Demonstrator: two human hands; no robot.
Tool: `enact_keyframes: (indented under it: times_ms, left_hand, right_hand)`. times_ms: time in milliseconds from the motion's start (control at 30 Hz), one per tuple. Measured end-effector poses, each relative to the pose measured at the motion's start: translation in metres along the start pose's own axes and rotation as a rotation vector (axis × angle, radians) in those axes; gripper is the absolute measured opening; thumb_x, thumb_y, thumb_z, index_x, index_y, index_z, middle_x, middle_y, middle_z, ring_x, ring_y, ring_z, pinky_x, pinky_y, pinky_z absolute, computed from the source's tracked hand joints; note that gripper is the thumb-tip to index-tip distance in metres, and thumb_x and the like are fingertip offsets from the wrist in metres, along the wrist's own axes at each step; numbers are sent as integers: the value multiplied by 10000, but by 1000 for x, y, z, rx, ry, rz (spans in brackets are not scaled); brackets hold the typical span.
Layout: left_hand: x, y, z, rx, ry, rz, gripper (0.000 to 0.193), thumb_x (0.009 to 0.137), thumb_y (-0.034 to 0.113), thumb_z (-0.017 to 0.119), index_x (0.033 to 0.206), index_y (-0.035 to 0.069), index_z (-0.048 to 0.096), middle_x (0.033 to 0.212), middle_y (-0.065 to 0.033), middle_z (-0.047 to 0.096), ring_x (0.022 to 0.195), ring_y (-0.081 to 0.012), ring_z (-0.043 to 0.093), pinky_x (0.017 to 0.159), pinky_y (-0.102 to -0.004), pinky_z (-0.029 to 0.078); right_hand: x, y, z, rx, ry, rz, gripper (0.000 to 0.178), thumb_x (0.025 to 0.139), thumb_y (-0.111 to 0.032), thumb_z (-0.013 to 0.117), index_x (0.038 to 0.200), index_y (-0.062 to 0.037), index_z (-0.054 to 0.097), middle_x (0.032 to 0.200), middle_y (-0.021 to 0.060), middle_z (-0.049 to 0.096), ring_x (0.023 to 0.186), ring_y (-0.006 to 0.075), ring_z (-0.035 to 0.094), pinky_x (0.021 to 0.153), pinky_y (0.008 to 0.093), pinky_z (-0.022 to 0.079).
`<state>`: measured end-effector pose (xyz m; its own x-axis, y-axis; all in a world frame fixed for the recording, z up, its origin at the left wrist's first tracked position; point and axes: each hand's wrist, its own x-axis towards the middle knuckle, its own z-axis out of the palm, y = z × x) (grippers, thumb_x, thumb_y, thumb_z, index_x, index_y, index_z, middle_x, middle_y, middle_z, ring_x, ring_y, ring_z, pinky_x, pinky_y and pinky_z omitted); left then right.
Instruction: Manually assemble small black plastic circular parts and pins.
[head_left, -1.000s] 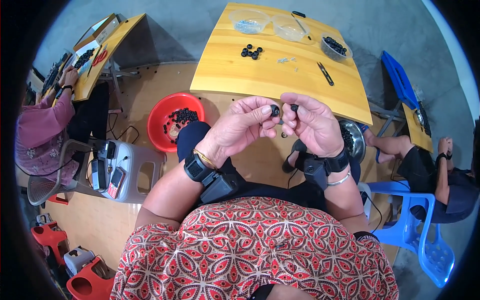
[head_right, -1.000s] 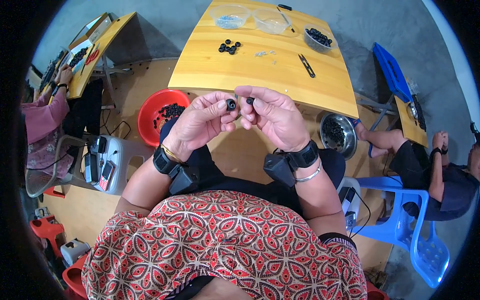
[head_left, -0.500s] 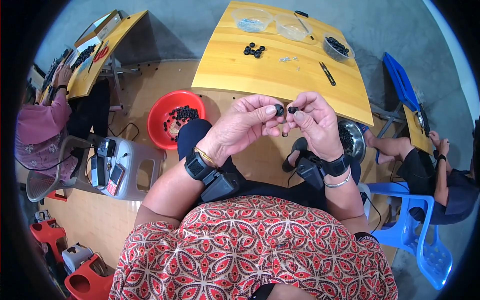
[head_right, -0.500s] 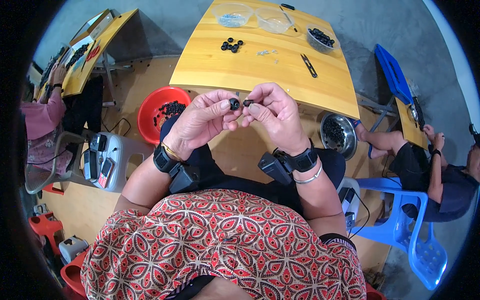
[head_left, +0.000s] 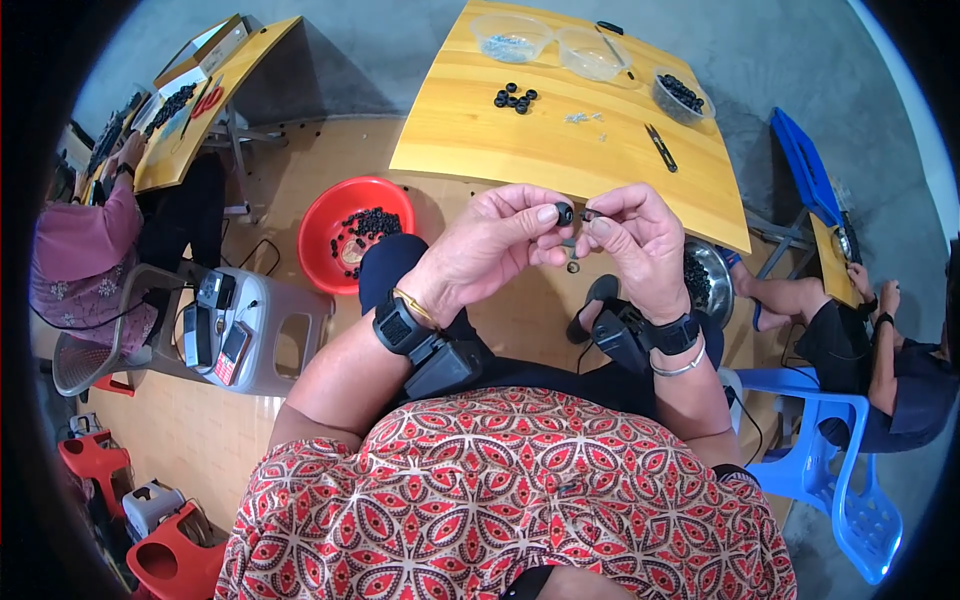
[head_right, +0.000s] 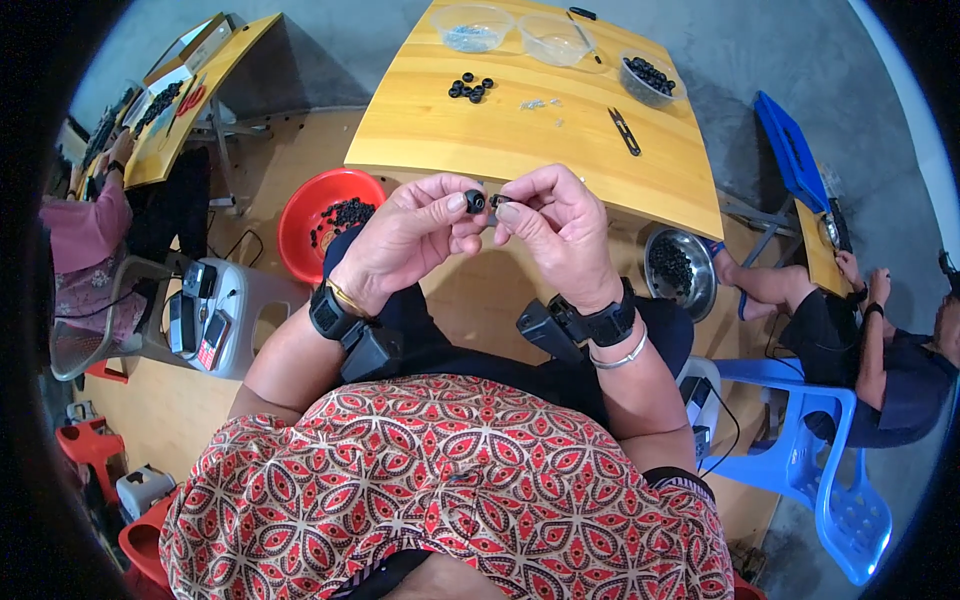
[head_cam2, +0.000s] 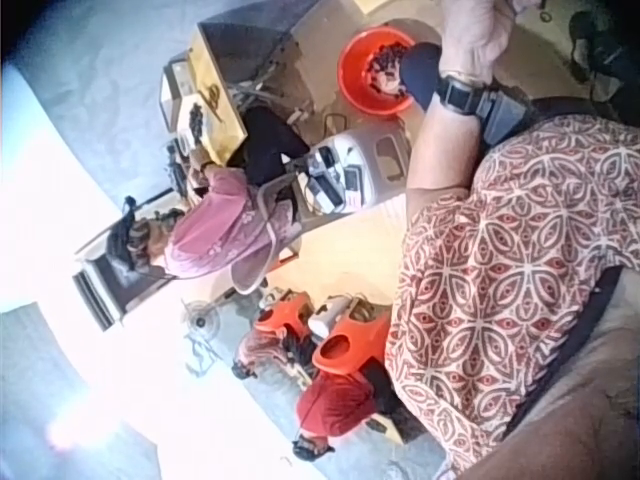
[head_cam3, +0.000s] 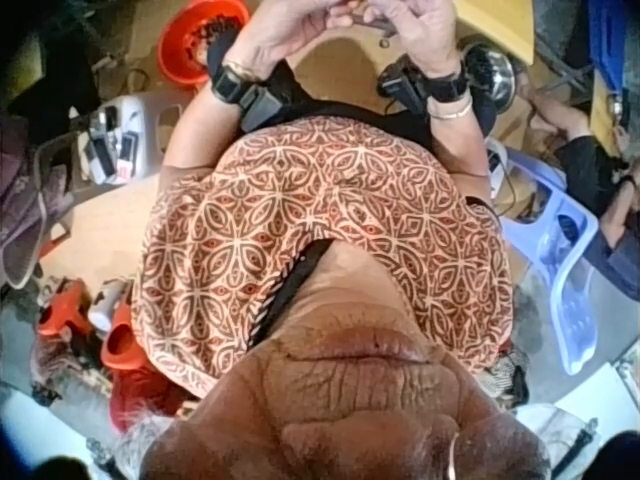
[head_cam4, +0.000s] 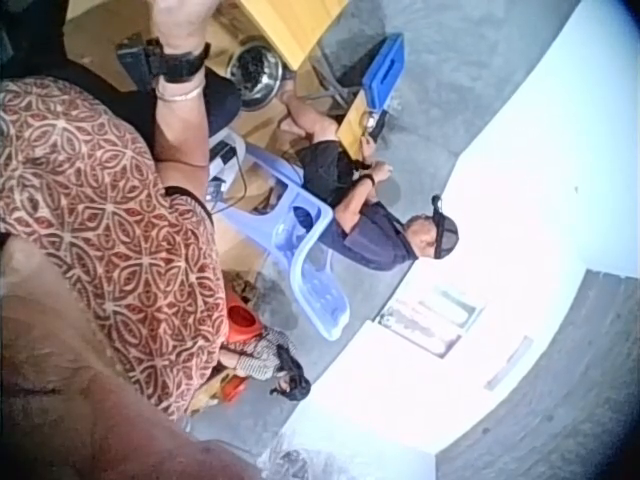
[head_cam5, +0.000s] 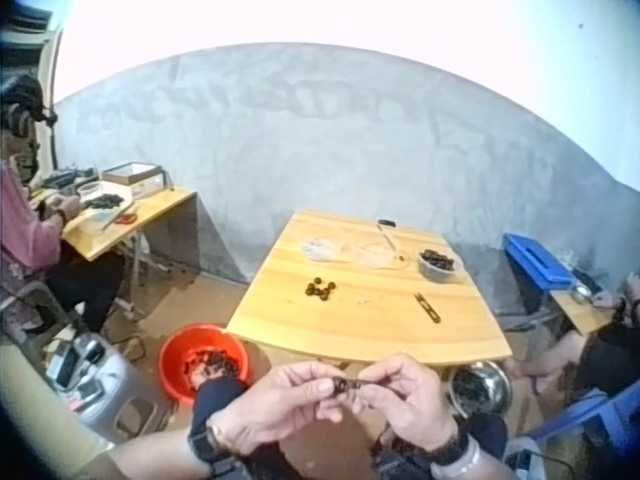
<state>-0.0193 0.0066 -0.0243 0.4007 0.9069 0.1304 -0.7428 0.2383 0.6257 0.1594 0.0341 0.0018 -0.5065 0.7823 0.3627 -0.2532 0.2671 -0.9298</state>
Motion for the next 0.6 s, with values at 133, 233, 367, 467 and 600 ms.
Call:
enact_keyframes:
  times_ms: [133, 233, 367, 467, 600]
  left_hand:
    - [1, 1, 0, -4, -4, -2, 183, 860, 109, 514, 1001, 5, 566, 853, -101, 619, 752, -148, 602, 652, -267, 506]
    - [1, 1, -1, 4, 16, 5, 173, 860, 101, 511, 988, 3, 571, 843, -103, 622, 735, -151, 607, 648, -263, 513]
    - [1, 1, -1, 4, 31, 7, 164, 857, 90, 512, 982, 0, 570, 850, -105, 621, 738, -153, 608, 649, -261, 516]
    - [0, 1, 0, 30, 48, 15, 157, 854, 82, 516, 975, -2, 570, 851, -109, 621, 728, -159, 610, 650, -261, 516]
    - [0, 1, -1, 84, 66, 26, 153, 845, 72, 528, 970, -3, 573, 849, -115, 619, 711, -168, 612, 649, -266, 519]
  right_hand:
    - [-1, -3, 5, -74, 28, -71, 128, 800, 20, 565, 904, 11, 491, 811, 68, 558, 675, 111, 563, 610, 217, 481]
    - [-1, 0, 9, -114, 54, -83, 120, 795, 29, 567, 889, 6, 498, 805, 63, 558, 681, 100, 561, 597, 212, 484]
    - [-1, 1, 10, -167, 57, -104, 117, 793, 33, 568, 880, -1, 497, 797, 53, 554, 681, 89, 557, 587, 205, 480]
    - [0, 4, 8, -228, 30, -129, 112, 794, 26, 571, 870, -3, 494, 797, 50, 552, 685, 83, 556, 579, 201, 473]
    - [-1, 4, 8, -289, 41, -126, 107, 781, 30, 585, 839, -8, 502, 771, 38, 556, 675, 68, 541, 578, 192, 455]
